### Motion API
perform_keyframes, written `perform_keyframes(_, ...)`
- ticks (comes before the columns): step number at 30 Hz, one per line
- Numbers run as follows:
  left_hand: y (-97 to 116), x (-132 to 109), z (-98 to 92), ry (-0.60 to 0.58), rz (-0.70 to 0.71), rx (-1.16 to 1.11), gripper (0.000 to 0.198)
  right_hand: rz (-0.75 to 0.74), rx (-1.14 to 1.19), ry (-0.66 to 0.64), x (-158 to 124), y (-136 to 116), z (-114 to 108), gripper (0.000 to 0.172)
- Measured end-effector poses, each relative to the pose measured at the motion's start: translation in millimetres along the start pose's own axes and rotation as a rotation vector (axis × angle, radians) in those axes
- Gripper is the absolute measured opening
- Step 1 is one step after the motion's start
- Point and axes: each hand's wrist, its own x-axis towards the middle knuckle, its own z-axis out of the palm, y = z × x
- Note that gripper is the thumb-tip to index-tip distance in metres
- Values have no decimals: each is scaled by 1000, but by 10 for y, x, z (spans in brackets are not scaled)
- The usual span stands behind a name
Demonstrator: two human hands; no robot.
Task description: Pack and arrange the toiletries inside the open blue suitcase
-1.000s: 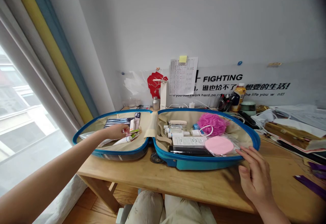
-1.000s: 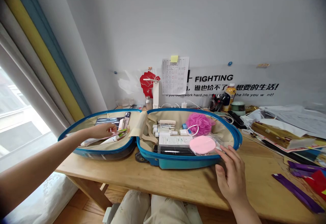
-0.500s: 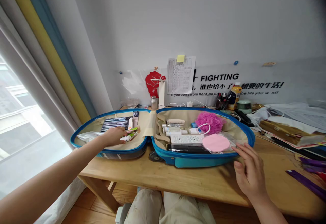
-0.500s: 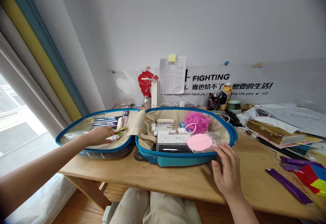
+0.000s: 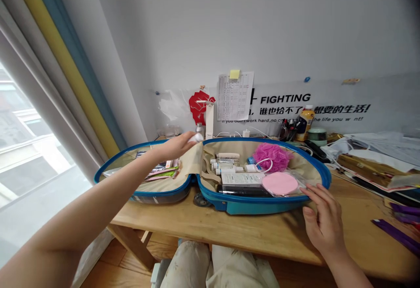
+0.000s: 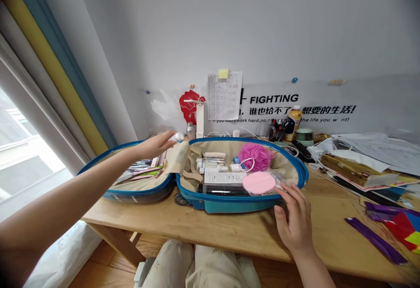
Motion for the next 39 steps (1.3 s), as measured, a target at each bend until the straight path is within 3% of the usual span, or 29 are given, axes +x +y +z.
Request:
perform_keyframes(6, 602, 733, 483, -224, 135, 64, 46, -21, 11, 8, 0, -11, -5, 38)
perform_keyframes(9, 701, 886, 741, -284, 116, 78, 45, -8, 26, 10, -5, -12, -4, 37)
perform_keyframes(13, 679, 930, 952, -364, 66, 92, 45, -10, 5, 5, -19, 6, 7, 40)
perform_keyframes(21, 588, 972, 1079, -366, 91, 69, 41, -8, 12, 17, -17, 3, 8, 40)
perform_keyframes(27, 617, 889, 974, -217, 128, 11, 42, -32, -3, 9, -6, 12, 3, 40)
perform_keyframes(30, 474, 749, 773, -70, 92, -9, 45, -40, -7, 10, 3, 4, -4, 39)
perform_keyframes(33, 100, 536, 539, 24, -49, 20, 49, -43, -8, 18, 3, -3, -3, 39)
perform_keyframes(36, -394, 250, 377, 14, -230, 85, 46, -38, 2, 22, -4, 1, 9, 39)
perform_keyframes(39, -794, -74, 353, -96, -349, 142, 35, -32, 25, 36, -11, 13, 18, 39)
